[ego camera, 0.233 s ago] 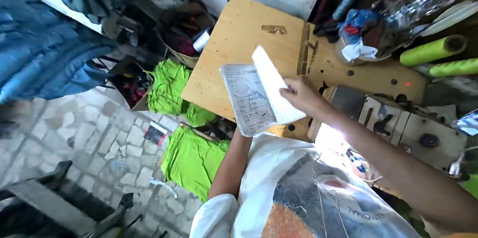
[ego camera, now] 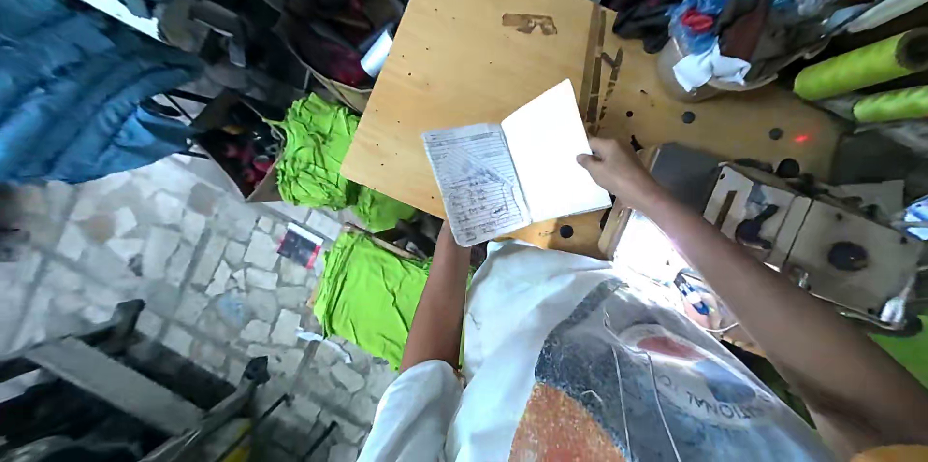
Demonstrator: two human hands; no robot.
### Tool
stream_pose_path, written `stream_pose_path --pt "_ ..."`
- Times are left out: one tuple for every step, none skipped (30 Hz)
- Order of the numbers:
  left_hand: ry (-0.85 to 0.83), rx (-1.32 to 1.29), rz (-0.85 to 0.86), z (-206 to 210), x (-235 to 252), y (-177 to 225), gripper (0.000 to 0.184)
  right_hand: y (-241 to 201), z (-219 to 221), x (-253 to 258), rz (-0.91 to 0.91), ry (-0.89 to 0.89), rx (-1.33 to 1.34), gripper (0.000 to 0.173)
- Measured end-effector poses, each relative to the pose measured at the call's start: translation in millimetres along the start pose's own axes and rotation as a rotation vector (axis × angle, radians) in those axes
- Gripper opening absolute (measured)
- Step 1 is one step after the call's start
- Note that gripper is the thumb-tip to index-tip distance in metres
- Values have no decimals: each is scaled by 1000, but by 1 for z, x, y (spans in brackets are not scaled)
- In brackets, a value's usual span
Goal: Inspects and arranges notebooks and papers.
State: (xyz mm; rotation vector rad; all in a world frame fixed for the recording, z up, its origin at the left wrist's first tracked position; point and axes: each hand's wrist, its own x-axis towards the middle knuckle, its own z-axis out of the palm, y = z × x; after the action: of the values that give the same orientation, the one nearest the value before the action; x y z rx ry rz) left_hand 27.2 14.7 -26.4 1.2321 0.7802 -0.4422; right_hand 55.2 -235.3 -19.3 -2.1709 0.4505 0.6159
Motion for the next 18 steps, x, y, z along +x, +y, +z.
stream_pose_path --pt "-120 -124 -9 -3 27 -3 45 7 4 6 36 1 -9 30" --pt "-242 -210 -36 -8 56 -7 63 11 6 9 74 -9 -16 31" --pt "-327 -207 -81 -14 74 -9 77 14 8 11 107 -26 -9 36" --pt "-365 -164 -97 -20 80 -8 84 17 10 13 129 -29 7 42" --pt "-354 -94 -79 -22 77 -6 80 20 12 14 143 -22 21 45" --pt "-311 2 -34 -22 70 -5 67 22 14 15 147 -13 26 45" --pt "-252 118 5 -21 61 -3 57 22 15 15 154 -12 22 45" --pt "-232 224 51 -19 52 -2 51 20 15 13 157 -12 7 43" --pt "-230 301 94 -16 44 -1 48 17 15 10 155 -12 -14 40" --pt "-250 346 130 -10 38 1 47 13 16 6 146 -17 -21 37" --pt "-275 358 152 -2 34 0 45 10 18 3 130 -18 -19 37" --pt "-307 336 158 8 34 -2 42 9 20 5 127 -33 -23 40" --pt "-346 293 141 19 36 -6 39 10 23 8 118 -39 -23 42" --pt "-380 261 102 30 38 -9 37 12 25 10 106 -43 -15 43" --pt "-405 244 59 41 40 -14 37 13 28 12 95 -42 3 44" --pt "-418 229 22 50 43 -18 37 15 29 14 87 -44 26 43" --pt "-423 218 0 58 47 -24 37 17 30 15 82 -56 51 43" --pt "-421 217 -7 63 51 -29 35 20 31 16 76 -65 66 41"
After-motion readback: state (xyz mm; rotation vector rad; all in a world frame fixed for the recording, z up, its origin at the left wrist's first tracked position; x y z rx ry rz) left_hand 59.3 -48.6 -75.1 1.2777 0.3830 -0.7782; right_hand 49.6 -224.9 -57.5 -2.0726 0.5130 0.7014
